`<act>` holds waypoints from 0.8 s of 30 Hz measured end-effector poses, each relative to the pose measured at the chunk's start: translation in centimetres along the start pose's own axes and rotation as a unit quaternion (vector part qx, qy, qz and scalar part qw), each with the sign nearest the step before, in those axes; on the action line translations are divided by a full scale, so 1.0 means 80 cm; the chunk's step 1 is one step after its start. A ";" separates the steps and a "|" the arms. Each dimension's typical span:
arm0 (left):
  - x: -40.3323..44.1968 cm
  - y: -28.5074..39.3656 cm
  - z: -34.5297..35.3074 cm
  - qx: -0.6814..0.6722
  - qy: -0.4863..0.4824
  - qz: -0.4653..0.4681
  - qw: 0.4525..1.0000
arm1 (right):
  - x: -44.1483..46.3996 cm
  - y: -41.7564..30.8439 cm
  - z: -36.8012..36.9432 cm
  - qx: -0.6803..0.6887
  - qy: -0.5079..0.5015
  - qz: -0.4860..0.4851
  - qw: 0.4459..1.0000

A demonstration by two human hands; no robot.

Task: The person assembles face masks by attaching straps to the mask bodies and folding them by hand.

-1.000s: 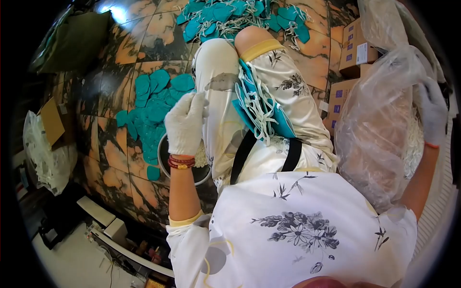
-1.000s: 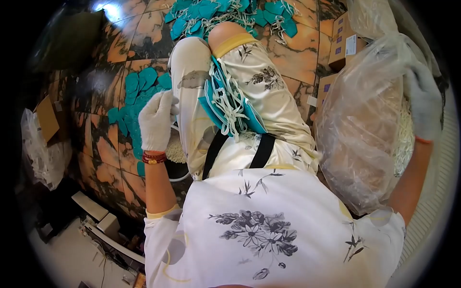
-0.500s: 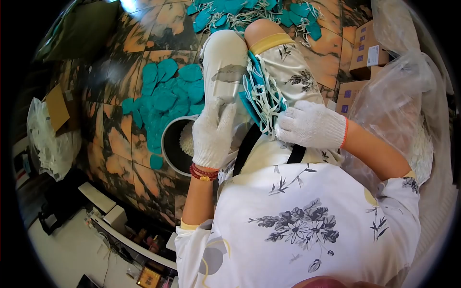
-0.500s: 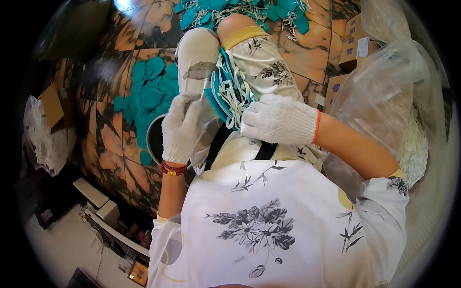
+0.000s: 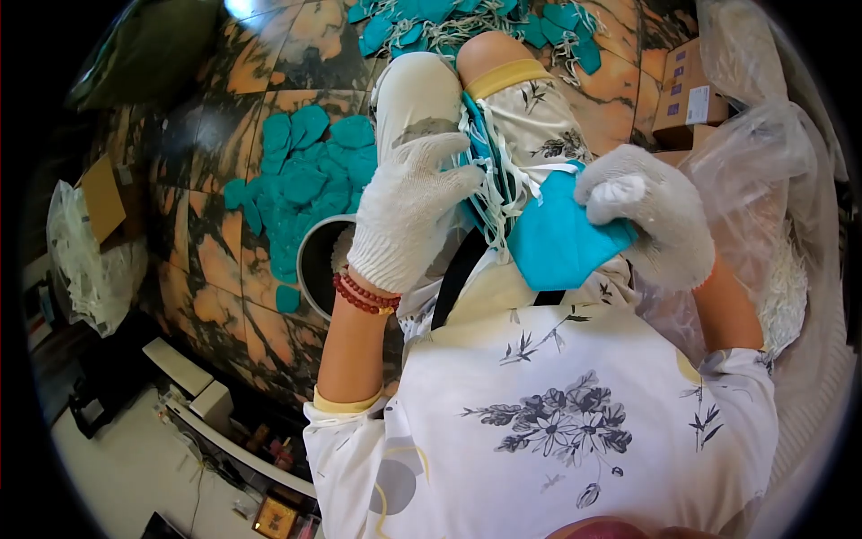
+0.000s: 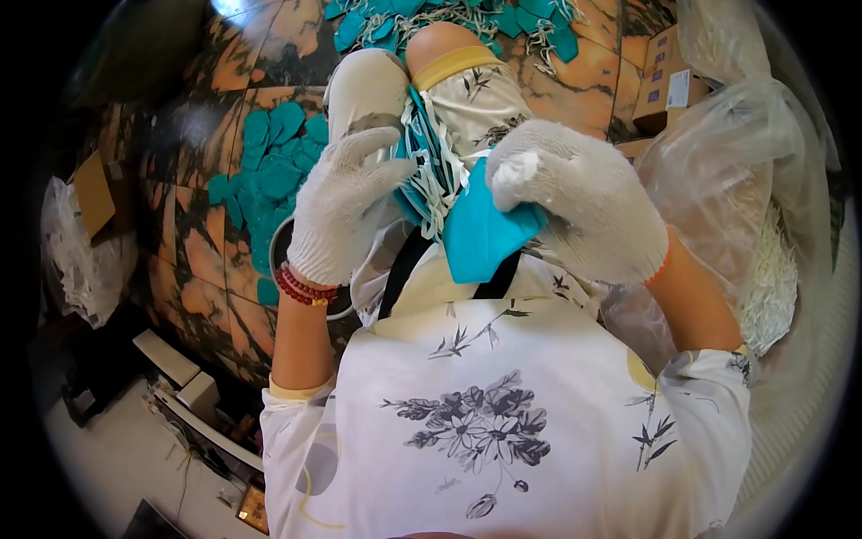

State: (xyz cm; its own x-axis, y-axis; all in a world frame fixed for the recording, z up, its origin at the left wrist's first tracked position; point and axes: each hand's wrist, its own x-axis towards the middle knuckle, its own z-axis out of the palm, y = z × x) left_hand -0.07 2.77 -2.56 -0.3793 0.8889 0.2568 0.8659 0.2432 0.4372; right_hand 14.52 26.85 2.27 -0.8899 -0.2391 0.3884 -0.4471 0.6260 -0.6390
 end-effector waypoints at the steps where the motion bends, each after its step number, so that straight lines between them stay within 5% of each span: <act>1: 0.003 -0.002 0.000 0.001 -0.012 0.000 1.000 | 0.000 -0.004 -0.004 0.045 0.018 0.009 0.999; 9: -0.012 -0.021 -0.002 -0.075 -0.014 -0.056 0.996 | -0.028 -0.021 -0.062 0.235 0.135 0.010 0.963; 18: 0.007 -0.038 0.017 -0.067 0.014 0.048 0.996 | 0.009 -0.029 -0.057 0.214 -0.121 -0.027 0.969; 19: 0.006 -0.039 0.013 -0.146 0.050 0.037 0.987 | 0.008 -0.030 -0.055 0.213 -0.124 -0.023 0.969; 23: 0.013 -0.006 -0.040 -0.352 0.138 -0.261 0.888 | -0.003 -0.035 -0.050 0.221 -0.073 0.016 0.972; 24: 0.016 -0.006 -0.043 -0.343 0.156 -0.255 0.890 | -0.005 -0.033 -0.048 0.224 -0.058 0.025 0.973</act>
State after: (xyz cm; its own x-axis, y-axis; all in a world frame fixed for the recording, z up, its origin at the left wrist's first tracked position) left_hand -2.06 2.48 0.51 -0.8312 0.5533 0.0547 0.1924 0.1939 0.9620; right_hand 16.45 28.14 6.37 -0.9045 -0.3143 0.2882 -0.3738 0.2591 -0.8906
